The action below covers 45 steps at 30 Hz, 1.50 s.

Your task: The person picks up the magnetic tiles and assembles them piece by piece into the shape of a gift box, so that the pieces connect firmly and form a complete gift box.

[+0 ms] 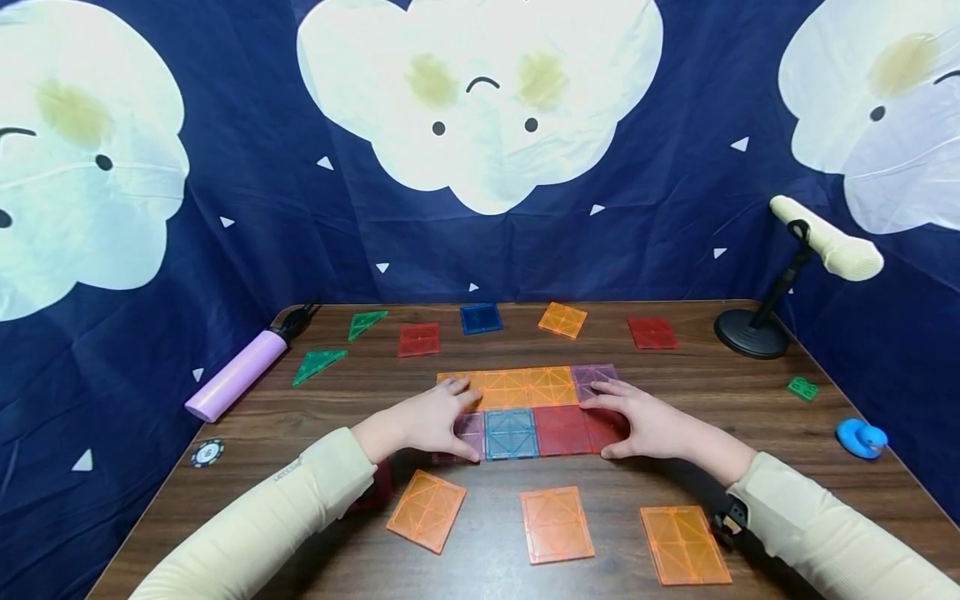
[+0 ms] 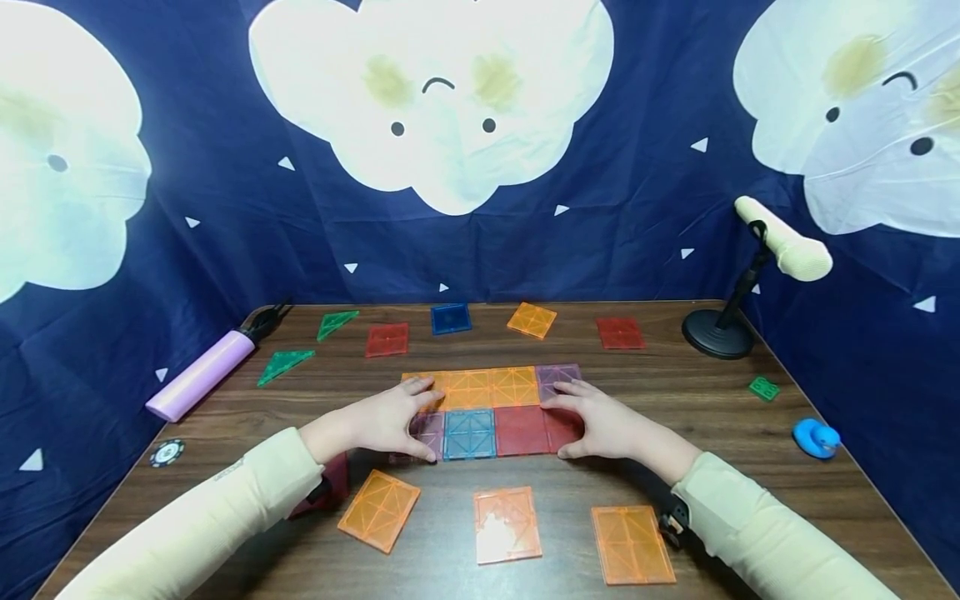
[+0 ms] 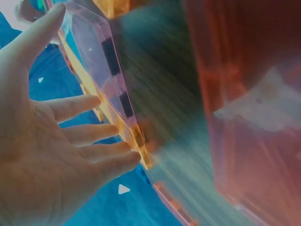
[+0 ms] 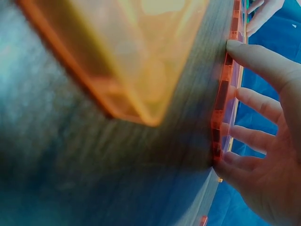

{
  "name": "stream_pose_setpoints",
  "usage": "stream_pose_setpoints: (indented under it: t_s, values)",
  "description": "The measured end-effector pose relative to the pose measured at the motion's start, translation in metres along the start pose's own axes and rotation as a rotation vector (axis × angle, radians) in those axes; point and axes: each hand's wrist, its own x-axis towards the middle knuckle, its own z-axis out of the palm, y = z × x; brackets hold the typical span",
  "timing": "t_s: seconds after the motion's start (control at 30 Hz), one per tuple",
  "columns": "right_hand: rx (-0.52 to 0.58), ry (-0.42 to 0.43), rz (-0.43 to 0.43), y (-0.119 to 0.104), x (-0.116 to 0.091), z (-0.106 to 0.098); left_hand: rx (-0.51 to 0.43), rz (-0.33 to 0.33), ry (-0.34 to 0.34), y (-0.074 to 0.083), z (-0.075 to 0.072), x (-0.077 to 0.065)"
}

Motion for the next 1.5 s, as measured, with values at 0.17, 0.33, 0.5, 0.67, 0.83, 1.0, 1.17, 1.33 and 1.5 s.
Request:
stream_pose_setpoints:
  t_s: [0.17,0.33,0.5,0.67,0.83,1.0,1.17,1.33,1.5]
  values:
    - [-0.006,-0.014,-0.004,0.001,0.0,0.0,0.0,-0.005,-0.013,0.004,0.001,0.001]
    - [-0.012,-0.038,-0.029,0.005,0.007,-0.009,0.007,-0.006,-0.012,0.006,0.002,0.003]
    - [-0.004,0.004,-0.033,0.012,0.038,-0.019,0.008,-0.024,-0.015,0.004,0.007,-0.002]
    - [0.021,0.052,0.07,0.022,0.082,-0.022,0.004,-0.058,-0.011,0.0,0.013,-0.01]
    - [-0.045,0.016,0.176,0.04,0.118,-0.016,-0.004,-0.043,0.008,0.001,0.015,-0.009]
    - [-0.118,-0.032,0.18,0.049,0.136,-0.009,0.002,-0.039,0.007,0.002,0.014,-0.005]
    - [-0.124,-0.025,0.106,0.045,0.141,-0.005,0.01,-0.032,0.003,0.002,0.012,-0.001]
    - [-0.116,0.004,0.003,0.039,0.136,-0.006,0.027,-0.019,0.012,0.002,0.008,0.002]
    - [-0.075,-0.001,-0.026,0.034,0.127,-0.009,0.028,-0.018,0.012,0.003,0.005,0.004]
